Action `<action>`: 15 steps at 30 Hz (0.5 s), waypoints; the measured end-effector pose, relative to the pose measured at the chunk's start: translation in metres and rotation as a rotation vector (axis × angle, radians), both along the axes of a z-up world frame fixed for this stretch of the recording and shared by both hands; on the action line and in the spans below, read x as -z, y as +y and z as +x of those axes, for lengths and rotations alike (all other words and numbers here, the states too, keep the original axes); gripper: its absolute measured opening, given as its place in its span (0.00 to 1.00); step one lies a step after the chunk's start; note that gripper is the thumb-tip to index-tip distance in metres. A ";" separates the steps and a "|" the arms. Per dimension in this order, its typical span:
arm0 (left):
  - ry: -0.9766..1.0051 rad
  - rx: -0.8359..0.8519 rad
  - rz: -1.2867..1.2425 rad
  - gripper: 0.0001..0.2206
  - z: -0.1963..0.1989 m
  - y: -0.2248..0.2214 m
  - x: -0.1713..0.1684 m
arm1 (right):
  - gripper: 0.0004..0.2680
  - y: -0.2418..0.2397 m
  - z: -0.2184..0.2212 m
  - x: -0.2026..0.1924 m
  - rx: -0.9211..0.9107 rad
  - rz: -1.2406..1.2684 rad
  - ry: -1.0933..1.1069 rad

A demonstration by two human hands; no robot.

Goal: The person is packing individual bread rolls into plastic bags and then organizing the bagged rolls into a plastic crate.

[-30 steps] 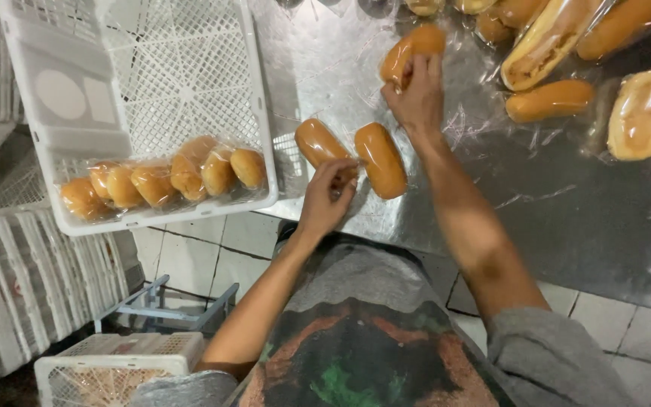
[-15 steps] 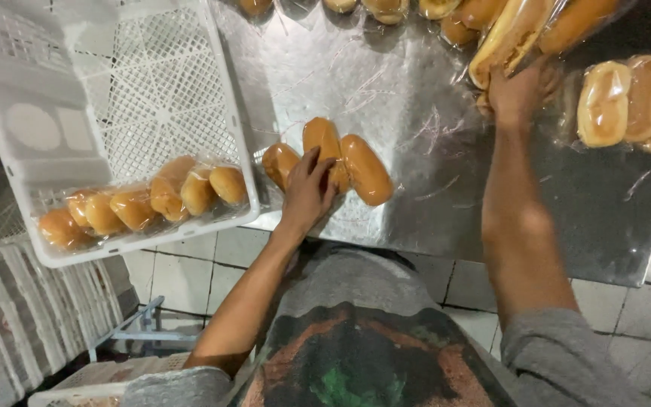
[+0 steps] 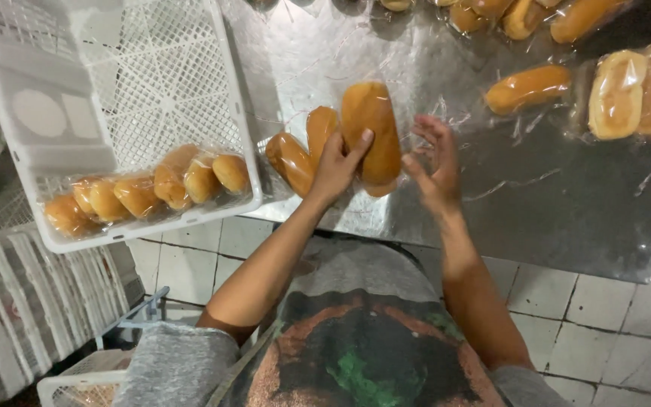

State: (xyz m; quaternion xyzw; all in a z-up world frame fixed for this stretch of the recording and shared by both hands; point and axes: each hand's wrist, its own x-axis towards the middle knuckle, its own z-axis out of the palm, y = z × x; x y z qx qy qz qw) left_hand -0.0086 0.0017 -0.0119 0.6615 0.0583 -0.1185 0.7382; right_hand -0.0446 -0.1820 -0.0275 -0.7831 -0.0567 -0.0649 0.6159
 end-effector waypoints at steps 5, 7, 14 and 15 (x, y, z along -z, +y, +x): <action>-0.390 0.184 0.059 0.24 -0.010 0.006 0.012 | 0.18 -0.009 0.002 0.012 -0.138 0.441 0.409; -0.435 0.110 -0.031 0.22 -0.001 0.015 -0.006 | 0.18 -0.005 0.002 -0.008 -0.155 0.372 0.408; -0.424 -0.065 -0.344 0.06 -0.016 0.003 -0.029 | 0.34 0.017 -0.015 -0.022 -0.271 0.394 0.181; -0.429 -0.064 -0.344 0.06 -0.013 0.002 -0.037 | 0.34 0.019 -0.011 -0.024 -0.272 0.393 0.175</action>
